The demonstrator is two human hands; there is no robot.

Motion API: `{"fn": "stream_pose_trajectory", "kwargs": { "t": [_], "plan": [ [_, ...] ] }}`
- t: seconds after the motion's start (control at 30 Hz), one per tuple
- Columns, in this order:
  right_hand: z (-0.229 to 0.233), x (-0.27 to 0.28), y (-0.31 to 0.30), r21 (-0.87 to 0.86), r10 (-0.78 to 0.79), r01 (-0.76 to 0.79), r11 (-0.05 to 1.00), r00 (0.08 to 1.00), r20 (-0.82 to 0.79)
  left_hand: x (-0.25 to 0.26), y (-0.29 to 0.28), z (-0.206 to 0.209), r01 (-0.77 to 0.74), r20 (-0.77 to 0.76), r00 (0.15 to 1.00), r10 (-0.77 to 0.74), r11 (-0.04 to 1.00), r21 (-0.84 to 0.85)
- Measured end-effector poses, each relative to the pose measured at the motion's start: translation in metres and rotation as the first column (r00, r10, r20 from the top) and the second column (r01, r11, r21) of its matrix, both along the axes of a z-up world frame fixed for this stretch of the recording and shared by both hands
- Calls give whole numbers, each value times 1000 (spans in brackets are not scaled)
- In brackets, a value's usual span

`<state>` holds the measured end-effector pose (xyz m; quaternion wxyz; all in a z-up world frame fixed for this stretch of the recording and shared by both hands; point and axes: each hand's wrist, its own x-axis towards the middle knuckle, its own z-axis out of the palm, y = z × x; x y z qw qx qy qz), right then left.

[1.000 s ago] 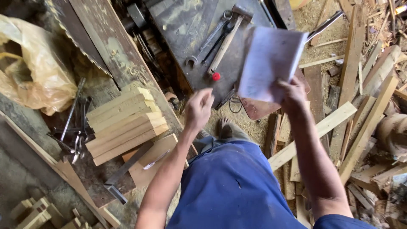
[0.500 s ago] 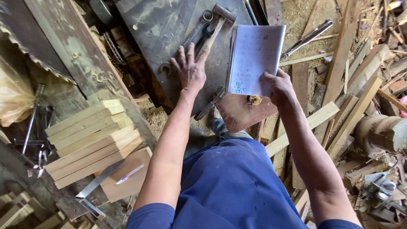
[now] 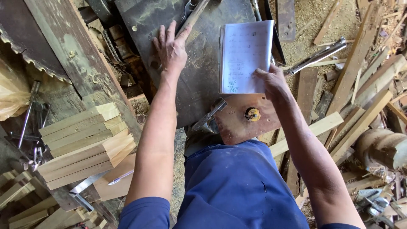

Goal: The person uses a square and a pen to mark straight lines on wooden blocks, then refers to a notebook for measurements and marks another block using a ruler and a pen.

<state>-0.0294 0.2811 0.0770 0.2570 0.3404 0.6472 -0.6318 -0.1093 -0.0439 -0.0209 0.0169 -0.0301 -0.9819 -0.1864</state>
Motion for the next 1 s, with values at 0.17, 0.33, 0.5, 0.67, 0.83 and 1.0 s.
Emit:
{"fn": "stream_pose_trajectory", "kwargs": {
  "t": [0.17, 0.33, 0.5, 0.67, 0.83, 1.0],
  "plan": [
    [3, -35, -43, 88, 167, -184, 979, 971, 170, 8, -3, 7, -136, -210, 966, 148, 988, 71],
    [-57, -44, -69, 429, 434, -354, 831, 895, -101, 94, 33, 42, 112, -173, 982, -73, 966, 232],
    [-77, -25, -76, 939, 776, -228, 257, 628, -61, 140, 46, 11, 132, -14, 991, -131, 989, 67],
    [-96, -35, -65, 922, 937, -334, 194, 340, -74, 128, 36, 16, 160, -148, 977, -152, 986, 43],
    [-76, -45, -72, 883, 962, -449, 137, 274, -10, 33, 0, 5, -19, -331, 943, 2, 999, -47],
    [-69, -51, -75, 815, 973, -579, 10, 192, 125, -8, -2, 9, -84, -351, 936, -41, 938, -335]
  ]
}}
